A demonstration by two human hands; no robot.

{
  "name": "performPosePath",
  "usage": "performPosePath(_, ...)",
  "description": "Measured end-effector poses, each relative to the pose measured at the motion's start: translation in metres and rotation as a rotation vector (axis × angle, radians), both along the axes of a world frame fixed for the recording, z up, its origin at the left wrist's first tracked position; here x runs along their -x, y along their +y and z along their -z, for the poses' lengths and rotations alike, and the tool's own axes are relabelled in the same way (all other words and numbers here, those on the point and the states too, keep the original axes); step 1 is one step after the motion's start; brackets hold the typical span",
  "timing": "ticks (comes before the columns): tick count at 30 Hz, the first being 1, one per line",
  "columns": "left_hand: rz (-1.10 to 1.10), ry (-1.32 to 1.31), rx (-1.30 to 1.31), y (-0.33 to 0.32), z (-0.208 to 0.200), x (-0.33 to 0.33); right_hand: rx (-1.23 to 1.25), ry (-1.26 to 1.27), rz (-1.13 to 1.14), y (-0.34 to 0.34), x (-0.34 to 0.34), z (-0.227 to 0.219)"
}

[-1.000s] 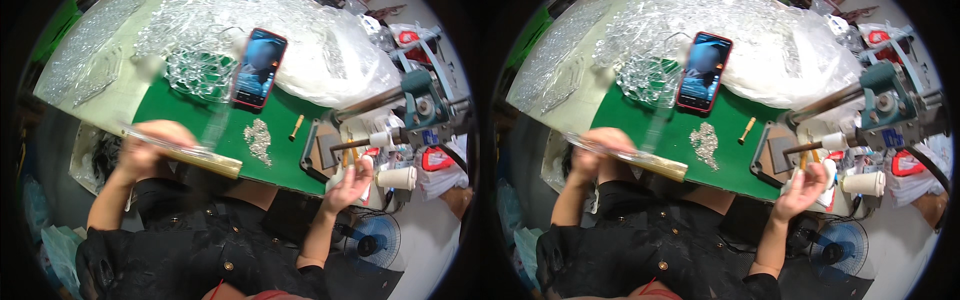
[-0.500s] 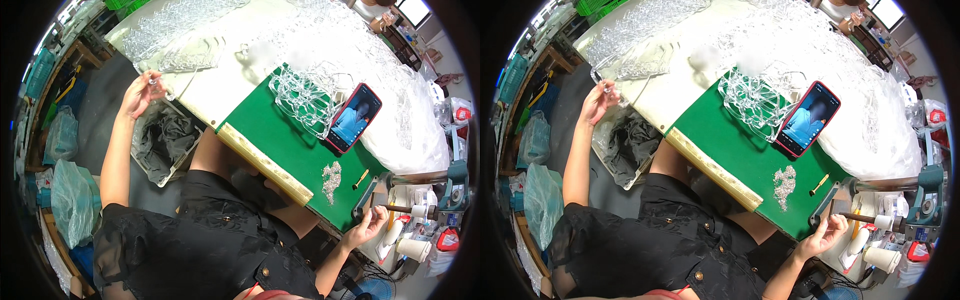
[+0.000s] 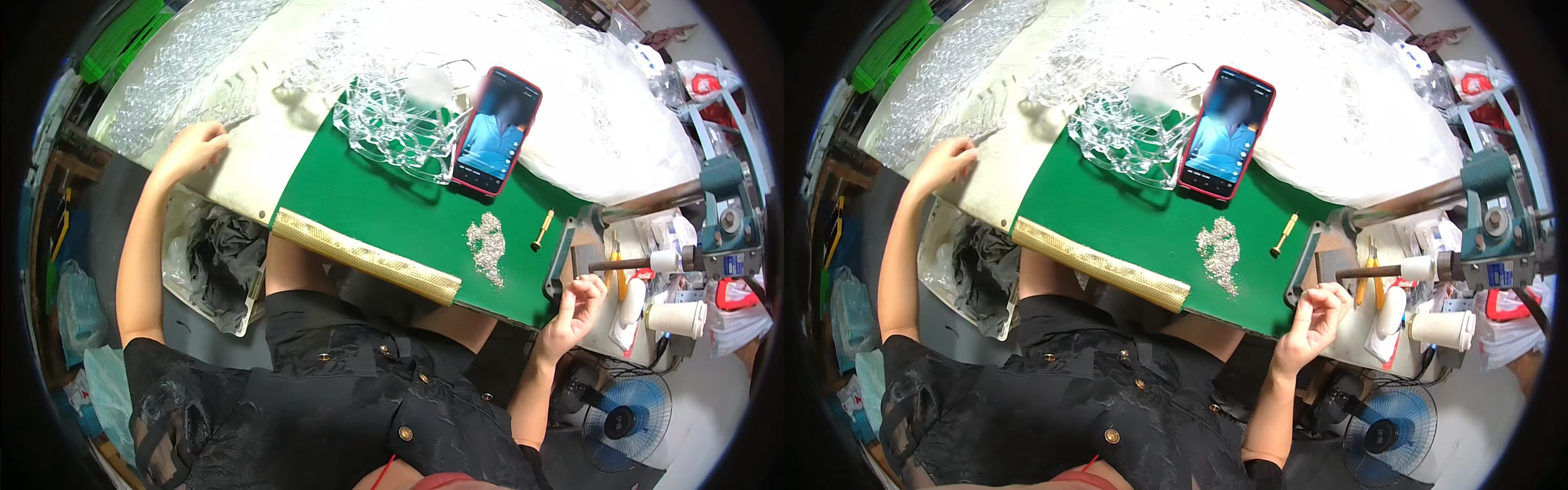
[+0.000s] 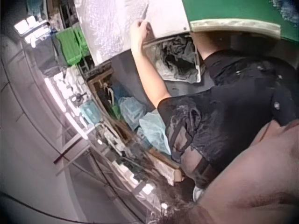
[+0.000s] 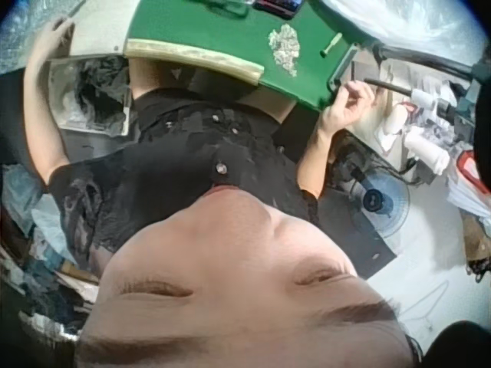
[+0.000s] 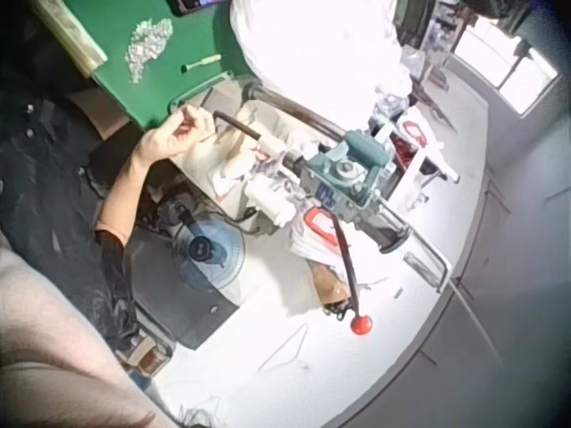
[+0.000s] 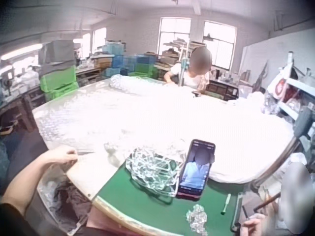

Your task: The person repeatedly picks up clear acrylic pieces and small silver beads from a green work mat, inserts the beads into the acrylic pieces, and places the assembled items aside. The person also briefly moves bubble wrap and handles a smartphone on the table.

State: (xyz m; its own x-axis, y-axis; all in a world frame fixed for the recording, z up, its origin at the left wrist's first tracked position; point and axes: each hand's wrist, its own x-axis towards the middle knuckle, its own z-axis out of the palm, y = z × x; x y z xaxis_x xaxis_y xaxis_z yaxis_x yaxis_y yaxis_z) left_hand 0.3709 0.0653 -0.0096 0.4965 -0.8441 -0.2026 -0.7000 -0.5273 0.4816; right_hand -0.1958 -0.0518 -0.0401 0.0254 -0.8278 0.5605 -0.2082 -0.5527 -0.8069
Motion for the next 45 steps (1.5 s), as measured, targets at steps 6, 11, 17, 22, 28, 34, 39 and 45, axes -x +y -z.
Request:
performPosePath(6,0.672,-0.535,0.803,-0.075,-0.004,0.176,-0.005,0.030,0.008,0.010,-0.001,-0.004)
performPosePath(11,0.685,-0.746,0.733,-0.096,0.020,0.184,-0.003,0.051,0.005,0.017,0.003,-0.003)
performPosePath(17,0.662,-0.683,0.619,-0.096,-0.021,0.146,-0.067,0.151,-0.043,0.020,0.001,-0.006)
performPosePath(22,0.867,-0.418,0.288,-0.047,-0.071,0.138,-0.150,0.482,-0.179,0.019,-0.012,-0.011)
performPosePath(28,0.866,0.539,-0.007,-0.014,-0.068,0.168,0.061,0.811,-0.248,0.020,-0.008,-0.011)
performPosePath(34,0.429,1.387,0.266,0.020,-0.041,0.219,-0.175,0.555,-0.181,0.015,0.000,-0.005)
performPosePath(39,0.545,1.458,0.601,0.001,-0.017,0.256,-0.164,0.607,-0.219,0.012,-0.008,-0.003)
performPosePath(45,0.550,1.362,0.714,-0.009,-0.026,0.287,-0.140,0.687,-0.198,0.013,-0.014,-0.003)
